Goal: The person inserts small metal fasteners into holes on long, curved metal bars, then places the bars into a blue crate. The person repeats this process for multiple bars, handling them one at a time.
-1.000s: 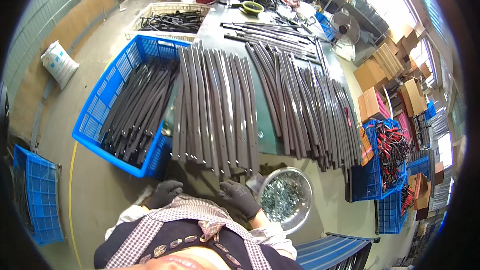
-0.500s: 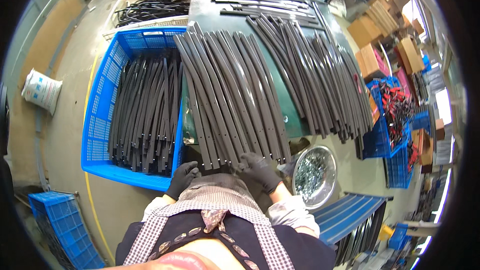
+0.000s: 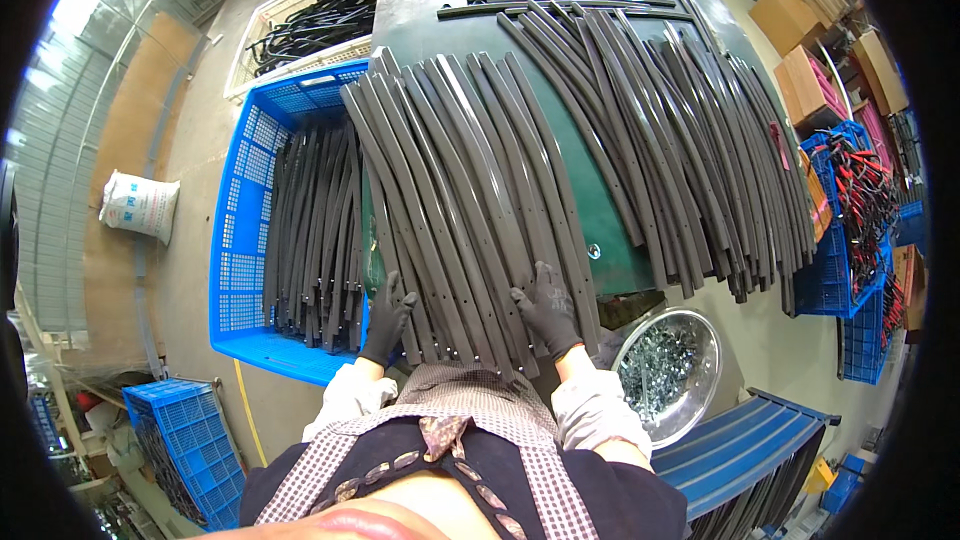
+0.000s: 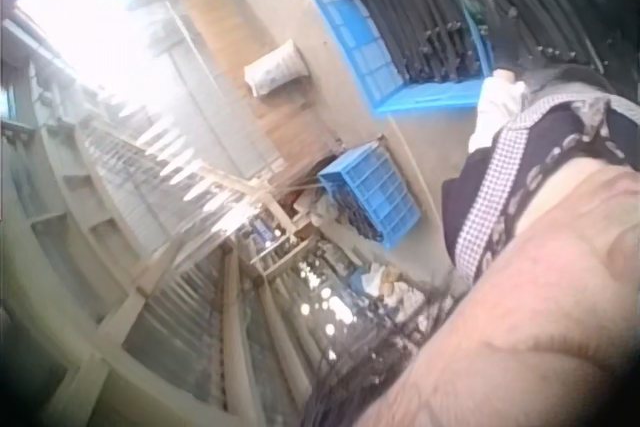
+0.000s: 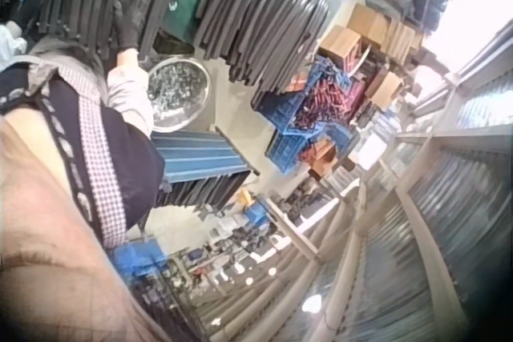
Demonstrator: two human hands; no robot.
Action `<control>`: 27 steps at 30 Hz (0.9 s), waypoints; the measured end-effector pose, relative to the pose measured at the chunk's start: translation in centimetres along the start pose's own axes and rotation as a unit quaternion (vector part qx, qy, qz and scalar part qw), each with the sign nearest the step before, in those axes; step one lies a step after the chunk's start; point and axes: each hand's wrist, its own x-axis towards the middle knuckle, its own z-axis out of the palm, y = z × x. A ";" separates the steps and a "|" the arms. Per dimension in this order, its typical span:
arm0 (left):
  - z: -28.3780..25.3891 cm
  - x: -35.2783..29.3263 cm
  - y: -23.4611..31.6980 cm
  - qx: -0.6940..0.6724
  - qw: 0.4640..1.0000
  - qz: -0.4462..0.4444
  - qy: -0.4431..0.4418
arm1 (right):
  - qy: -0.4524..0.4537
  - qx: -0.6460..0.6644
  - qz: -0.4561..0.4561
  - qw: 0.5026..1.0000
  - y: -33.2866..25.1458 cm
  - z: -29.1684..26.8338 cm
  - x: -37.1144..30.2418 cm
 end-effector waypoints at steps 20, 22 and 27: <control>1.3 3.5 -1.7 -0.188 0.979 -0.072 0.028 | 0.101 -0.124 0.070 0.985 1.5 3.2 3.6; 0.6 3.7 -2.4 -0.198 0.978 -0.061 -0.002 | 0.077 -0.124 0.104 0.984 1.1 3.3 4.4; -0.8 4.4 -2.7 -0.290 0.953 -0.076 -0.037 | 0.034 -0.046 0.093 0.994 -3.1 4.3 2.7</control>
